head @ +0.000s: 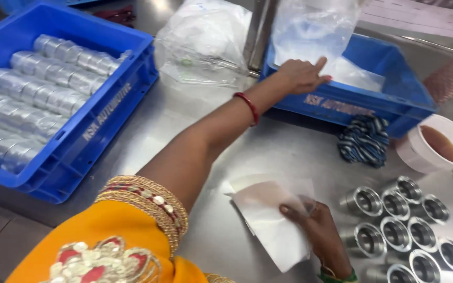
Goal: The person wraps individual metal bearings in small plastic bags and places them into rows within a blue plastic crate.
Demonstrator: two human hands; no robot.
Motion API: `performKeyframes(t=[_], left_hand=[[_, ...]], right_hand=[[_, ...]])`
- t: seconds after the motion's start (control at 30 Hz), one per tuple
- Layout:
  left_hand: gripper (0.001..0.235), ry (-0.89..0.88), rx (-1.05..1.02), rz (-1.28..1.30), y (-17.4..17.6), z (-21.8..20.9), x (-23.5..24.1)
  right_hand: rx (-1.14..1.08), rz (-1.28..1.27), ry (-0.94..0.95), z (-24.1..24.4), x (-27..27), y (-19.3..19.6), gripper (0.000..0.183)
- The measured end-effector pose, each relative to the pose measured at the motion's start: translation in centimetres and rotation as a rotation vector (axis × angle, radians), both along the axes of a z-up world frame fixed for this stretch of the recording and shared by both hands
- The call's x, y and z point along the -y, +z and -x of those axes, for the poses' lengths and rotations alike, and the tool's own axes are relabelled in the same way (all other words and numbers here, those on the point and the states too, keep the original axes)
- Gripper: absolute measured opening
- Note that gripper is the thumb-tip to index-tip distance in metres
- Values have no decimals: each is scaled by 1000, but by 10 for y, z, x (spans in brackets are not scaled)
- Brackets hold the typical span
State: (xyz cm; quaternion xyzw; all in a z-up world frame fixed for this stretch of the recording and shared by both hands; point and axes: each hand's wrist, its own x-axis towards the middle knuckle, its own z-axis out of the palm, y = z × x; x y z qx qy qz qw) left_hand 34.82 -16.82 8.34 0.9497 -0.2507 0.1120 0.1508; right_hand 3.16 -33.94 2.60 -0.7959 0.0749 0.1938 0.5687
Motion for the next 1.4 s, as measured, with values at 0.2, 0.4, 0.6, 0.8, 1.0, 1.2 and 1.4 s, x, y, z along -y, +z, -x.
performKeyframes(t=[0.2,0.4,0.6,0.8,1.0,1.2,1.4], left_hand=[[60,-45,-3,99,-19,23,-12],[56,-302,375,506,-32,84,-20],[84,-291,-493,611,-59,195,-47],[69,-258,-792,483,-84,251,-69],[50,-89,-1015,796,-98,258,-77],[52,11,-1088,1206,-90,264,-97],[72,77,-1082,1400,-94,275,-100]], right_hand=[[-50,78,-98,-6,9,-5,43],[-74,87,-162,-6,9,7,45],[-105,19,-104,-9,7,2,47],[-72,-70,2,-4,-1,-11,53],[-65,-168,36,0,-1,-5,67],[-31,-756,-69,0,4,-1,74],[-26,-697,-149,-4,9,-40,73]])
